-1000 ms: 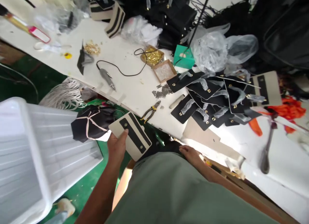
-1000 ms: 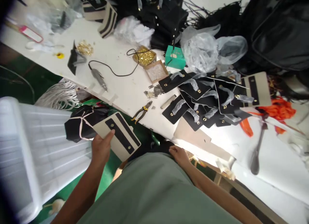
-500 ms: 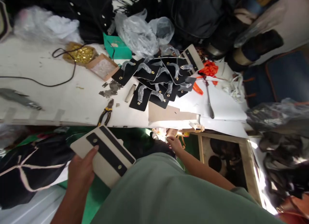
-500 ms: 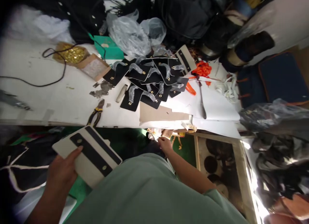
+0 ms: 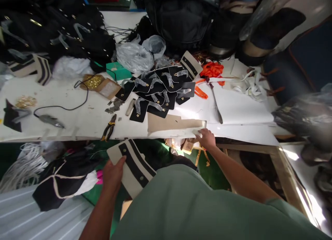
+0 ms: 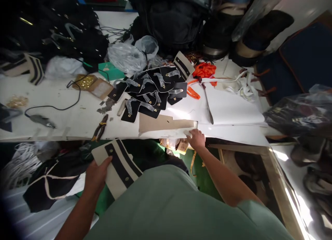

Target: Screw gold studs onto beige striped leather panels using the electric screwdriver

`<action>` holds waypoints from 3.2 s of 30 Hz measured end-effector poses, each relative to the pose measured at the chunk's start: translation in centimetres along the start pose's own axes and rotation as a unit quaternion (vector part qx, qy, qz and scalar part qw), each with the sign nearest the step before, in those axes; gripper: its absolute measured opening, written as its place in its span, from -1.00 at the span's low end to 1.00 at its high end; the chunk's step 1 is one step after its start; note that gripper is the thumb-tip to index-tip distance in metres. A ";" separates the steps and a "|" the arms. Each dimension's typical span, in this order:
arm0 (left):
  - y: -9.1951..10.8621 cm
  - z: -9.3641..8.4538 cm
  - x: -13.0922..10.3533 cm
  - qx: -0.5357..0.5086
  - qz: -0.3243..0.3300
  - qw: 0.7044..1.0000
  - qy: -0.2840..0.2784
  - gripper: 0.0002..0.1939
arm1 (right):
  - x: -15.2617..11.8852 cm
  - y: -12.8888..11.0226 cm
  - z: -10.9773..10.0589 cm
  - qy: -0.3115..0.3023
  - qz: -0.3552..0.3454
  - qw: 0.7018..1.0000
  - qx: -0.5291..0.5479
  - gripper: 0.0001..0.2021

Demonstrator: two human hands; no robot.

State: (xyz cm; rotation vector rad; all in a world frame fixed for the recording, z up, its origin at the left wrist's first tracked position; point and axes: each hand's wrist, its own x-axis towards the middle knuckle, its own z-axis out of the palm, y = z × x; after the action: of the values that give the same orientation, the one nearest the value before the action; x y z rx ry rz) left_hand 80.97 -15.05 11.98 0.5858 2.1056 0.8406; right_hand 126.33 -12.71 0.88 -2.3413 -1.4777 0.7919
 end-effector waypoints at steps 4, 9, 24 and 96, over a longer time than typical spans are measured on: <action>0.8 0.5 -1.4 -0.018 0.017 1.000 -0.012 -0.51 | 0.9 0.2 1.0 -0.045 0.029 0.998 -0.011 -0.70; 0.9 0.8 -0.4 0.063 0.064 0.996 -0.013 -0.57 | 1.5 -0.1 1.3 -0.080 0.073 0.994 0.018 -0.75; 1.0 1.4 2.4 -0.012 0.087 0.995 -0.053 -0.61 | 3.1 0.5 0.6 -0.122 0.112 0.985 0.040 -0.58; 8.8 7.0 -26.5 -0.110 0.211 0.968 0.081 -0.77 | -10.8 -19.0 -15.7 -0.373 -0.425 0.817 0.117 -0.59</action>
State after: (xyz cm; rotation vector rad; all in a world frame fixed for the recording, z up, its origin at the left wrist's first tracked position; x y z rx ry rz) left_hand 103.33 -23.48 28.08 0.8872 2.0211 1.3828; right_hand 117.46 -12.78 26.32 -0.9469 -2.2554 1.5348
